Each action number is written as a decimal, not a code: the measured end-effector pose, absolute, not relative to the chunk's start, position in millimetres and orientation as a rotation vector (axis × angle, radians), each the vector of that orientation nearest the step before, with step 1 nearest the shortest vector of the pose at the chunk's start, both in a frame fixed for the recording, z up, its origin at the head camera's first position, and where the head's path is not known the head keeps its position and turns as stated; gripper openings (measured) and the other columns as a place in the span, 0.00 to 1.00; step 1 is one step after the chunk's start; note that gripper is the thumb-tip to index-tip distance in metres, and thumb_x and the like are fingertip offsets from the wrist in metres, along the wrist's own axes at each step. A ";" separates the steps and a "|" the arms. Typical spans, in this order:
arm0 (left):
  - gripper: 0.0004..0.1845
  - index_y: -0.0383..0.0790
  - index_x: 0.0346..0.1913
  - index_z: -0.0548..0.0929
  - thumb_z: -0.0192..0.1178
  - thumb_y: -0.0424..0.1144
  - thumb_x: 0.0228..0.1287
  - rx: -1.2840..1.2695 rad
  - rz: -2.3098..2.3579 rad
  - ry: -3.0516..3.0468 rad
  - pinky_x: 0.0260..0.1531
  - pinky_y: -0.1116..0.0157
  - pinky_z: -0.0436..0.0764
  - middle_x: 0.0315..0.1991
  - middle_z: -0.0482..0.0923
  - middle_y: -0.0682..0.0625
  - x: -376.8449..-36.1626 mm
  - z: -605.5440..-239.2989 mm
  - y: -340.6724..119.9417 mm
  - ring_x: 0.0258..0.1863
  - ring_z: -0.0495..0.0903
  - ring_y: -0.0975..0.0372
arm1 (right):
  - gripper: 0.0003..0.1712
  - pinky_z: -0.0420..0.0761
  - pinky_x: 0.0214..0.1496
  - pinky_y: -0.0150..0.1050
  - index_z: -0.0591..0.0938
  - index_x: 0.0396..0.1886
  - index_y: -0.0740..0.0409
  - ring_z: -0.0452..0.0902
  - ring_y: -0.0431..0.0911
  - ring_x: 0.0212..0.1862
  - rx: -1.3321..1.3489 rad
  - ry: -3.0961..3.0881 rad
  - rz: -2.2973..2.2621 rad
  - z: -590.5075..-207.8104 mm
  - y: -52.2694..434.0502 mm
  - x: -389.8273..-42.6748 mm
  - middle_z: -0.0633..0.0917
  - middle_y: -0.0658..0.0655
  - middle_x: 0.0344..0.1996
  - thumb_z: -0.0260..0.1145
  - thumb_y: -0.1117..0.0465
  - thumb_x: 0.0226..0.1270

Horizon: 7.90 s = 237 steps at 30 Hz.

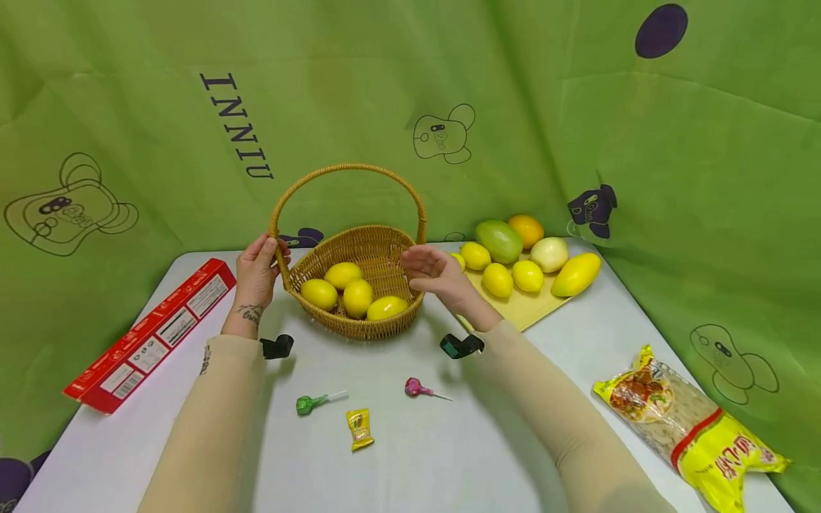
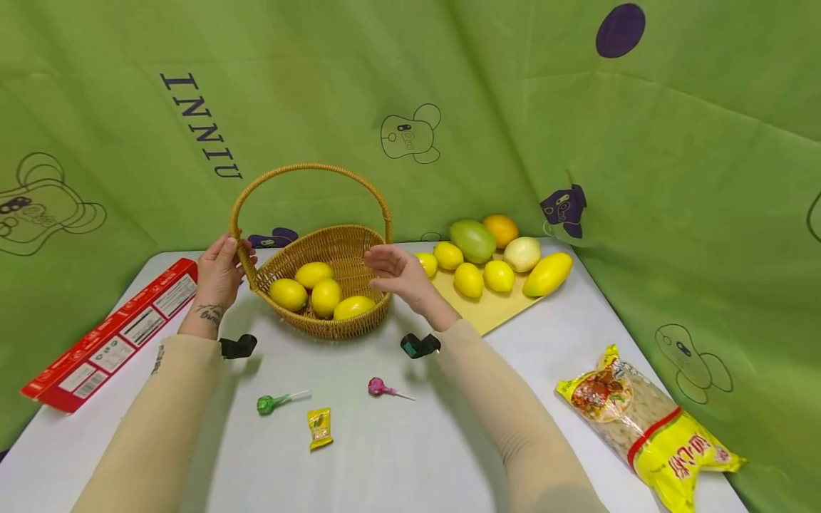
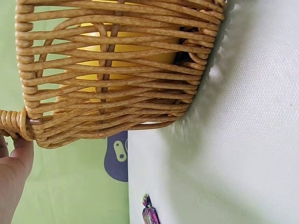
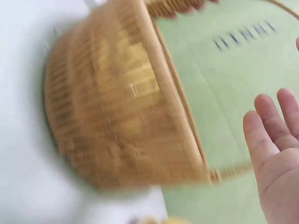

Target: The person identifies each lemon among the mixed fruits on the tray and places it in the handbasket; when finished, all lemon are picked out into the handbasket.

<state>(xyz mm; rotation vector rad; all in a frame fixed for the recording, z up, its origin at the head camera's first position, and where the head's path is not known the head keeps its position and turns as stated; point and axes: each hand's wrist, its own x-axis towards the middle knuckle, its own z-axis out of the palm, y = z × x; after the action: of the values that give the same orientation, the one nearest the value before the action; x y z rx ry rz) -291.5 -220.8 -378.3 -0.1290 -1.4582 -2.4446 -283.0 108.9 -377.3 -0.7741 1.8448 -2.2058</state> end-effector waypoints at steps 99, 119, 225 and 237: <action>0.08 0.48 0.40 0.85 0.57 0.38 0.63 -0.141 -2.416 -1.450 0.36 0.70 0.81 0.29 0.81 0.51 -294.5 -381.9 -220.6 0.30 0.79 0.63 | 0.34 0.58 0.67 0.57 0.64 0.61 0.74 0.72 0.42 0.56 -0.789 1.895 -2.244 -387.8 98.3 -276.2 0.75 0.61 0.55 0.60 0.83 0.51; 0.08 0.49 0.41 0.85 0.58 0.38 0.62 -0.095 -2.443 -1.450 0.36 0.71 0.81 0.29 0.82 0.51 -291.6 -379.7 -220.1 0.30 0.80 0.64 | 0.32 0.58 0.69 0.51 0.65 0.61 0.69 0.69 0.47 0.57 -0.214 2.220 -2.640 -402.9 225.9 -311.3 0.75 0.52 0.50 0.60 0.81 0.54; 0.12 0.44 0.45 0.83 0.61 0.41 0.59 -0.112 -2.467 -1.446 0.38 0.69 0.81 0.31 0.82 0.49 -292.1 -379.9 -221.3 0.31 0.79 0.62 | 0.33 0.57 0.71 0.45 0.69 0.61 0.67 0.61 0.54 0.66 -0.318 2.494 -1.931 -431.0 174.5 -351.9 0.69 0.66 0.62 0.64 0.76 0.52; 0.10 0.44 0.45 0.84 0.57 0.39 0.63 -0.147 -2.416 -1.466 0.37 0.70 0.81 0.31 0.81 0.51 -291.4 -383.1 -219.9 0.31 0.79 0.63 | 0.37 0.59 0.69 0.46 0.68 0.63 0.61 0.62 0.54 0.65 -0.249 2.661 -1.606 -438.1 161.8 -351.3 0.70 0.62 0.62 0.69 0.72 0.50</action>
<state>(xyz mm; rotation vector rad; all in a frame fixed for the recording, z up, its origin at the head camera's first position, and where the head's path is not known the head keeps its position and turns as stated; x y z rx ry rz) -291.4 -219.9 -383.1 -0.1468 -1.4664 -2.4157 -351.3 161.8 -438.1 -0.2489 2.6615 -1.6062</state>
